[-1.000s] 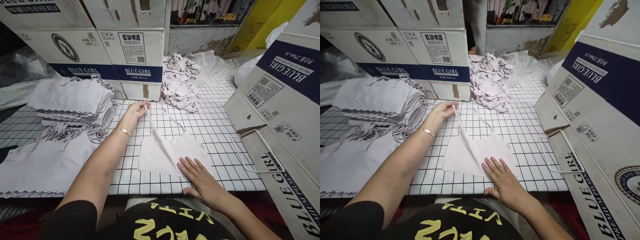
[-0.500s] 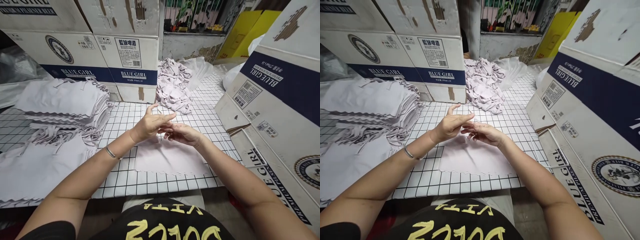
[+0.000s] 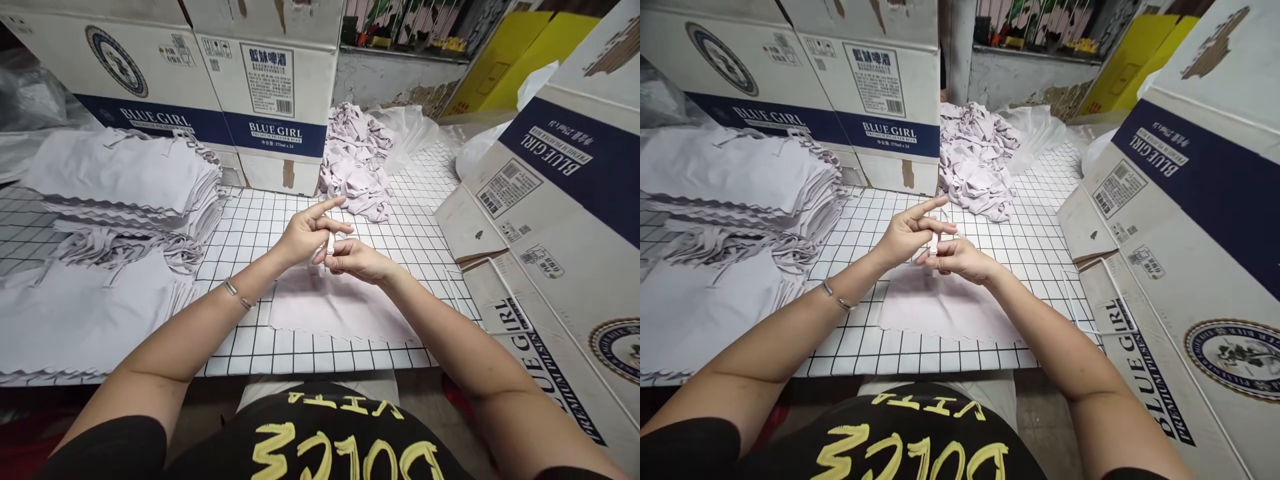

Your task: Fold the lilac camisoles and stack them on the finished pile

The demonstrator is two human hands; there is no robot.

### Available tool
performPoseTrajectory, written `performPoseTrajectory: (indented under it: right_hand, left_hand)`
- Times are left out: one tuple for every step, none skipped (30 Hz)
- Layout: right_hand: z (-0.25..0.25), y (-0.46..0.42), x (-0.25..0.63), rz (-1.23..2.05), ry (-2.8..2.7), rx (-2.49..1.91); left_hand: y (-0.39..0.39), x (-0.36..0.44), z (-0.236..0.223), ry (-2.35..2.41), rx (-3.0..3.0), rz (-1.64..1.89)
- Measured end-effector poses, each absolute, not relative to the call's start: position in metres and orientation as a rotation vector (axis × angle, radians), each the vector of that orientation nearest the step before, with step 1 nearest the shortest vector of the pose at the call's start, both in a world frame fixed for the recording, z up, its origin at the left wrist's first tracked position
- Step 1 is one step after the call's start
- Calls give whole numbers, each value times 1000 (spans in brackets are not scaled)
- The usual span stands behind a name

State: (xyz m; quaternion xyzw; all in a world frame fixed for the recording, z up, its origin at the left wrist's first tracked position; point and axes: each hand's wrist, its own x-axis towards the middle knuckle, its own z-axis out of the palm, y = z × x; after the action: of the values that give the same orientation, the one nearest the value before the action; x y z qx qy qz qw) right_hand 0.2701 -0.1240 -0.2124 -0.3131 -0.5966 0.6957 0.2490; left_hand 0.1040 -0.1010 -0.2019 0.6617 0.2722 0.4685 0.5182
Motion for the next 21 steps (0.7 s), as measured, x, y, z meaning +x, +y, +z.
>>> performPoseTrajectory:
  right_hand:
    - [-214, -124, 271, 1903, -1684, -880]
    - [-216, -124, 273, 1904, -1720, -921]
    - [-218, -124, 275, 1899, -1727, -970]
    - [-220, -123, 279, 1885, -1699, -1022]
    - [-222, -122, 282, 1867, -1634, -1068]
    - [-224, -120, 286, 1851, -1545, -1103]
    - [-226, -118, 290, 1848, -1451, -1127]
    - [-228, -116, 294, 1859, -1364, -1145]
    - [-230, -114, 297, 1883, -1289, -1161]
    - [-232, -112, 299, 1910, -1224, -1179]
    - [-234, -111, 300, 1930, -1169, -1199]
    - [-236, -110, 301, 1932, -1123, -1217]
    - [-238, -110, 301, 1918, -1085, -1229]
    - [-239, -110, 300, 1898, -1054, -1236]
    - [-240, -110, 299, 1879, -1032, -1237]
    - [-241, -111, 297, 1865, -1017, -1235]
    - [-241, -112, 295, 1857, -1010, -1231]
    - [-241, -113, 293, 1858, -1010, -1226]
    - [-241, -115, 290, 1863, -1018, -1221]
    - [-241, -116, 287, 1862, -1032, -1214]
    - [-241, -118, 284, 1852, -1054, -1209]
  left_hand:
    - [-100, 103, -205, 665, 1606, 1129]
    - [-100, 101, -208, 701, 1626, 1149]
    - [-102, 99, -213, 774, 1650, 1180]
    - [-106, 97, -218, 888, 1684, 1205]
    - [-112, 94, -224, 1027, 1737, 1193]
    - [-120, 92, -231, 1161, 1816, 1120]
    - [-128, 90, -238, 1268, 1911, 983]
    - [-136, 88, -246, 1332, 2008, 803]
    - [-144, 87, -252, 1355, 2089, 622]
    - [-151, 85, -258, 1356, 2147, 481]
    - [-155, 84, -262, 1356, 2184, 397]
    - [-158, 82, -265, 1367, 2204, 366]
    - [-159, 80, -266, 1382, 2211, 360]
    - [-160, 77, -266, 1391, 2204, 361]
    - [-159, 75, -265, 1387, 2184, 359]
    - [-159, 73, -263, 1376, 2155, 358]
    - [-158, 70, -261, 1358, 2122, 357]
    - [-159, 69, -259, 1342, 2088, 355]
    - [-159, 67, -257, 1332, 2056, 355]
    - [-160, 66, -256, 1330, 2026, 363]
    - [-162, 65, -255, 1336, 1997, 379]
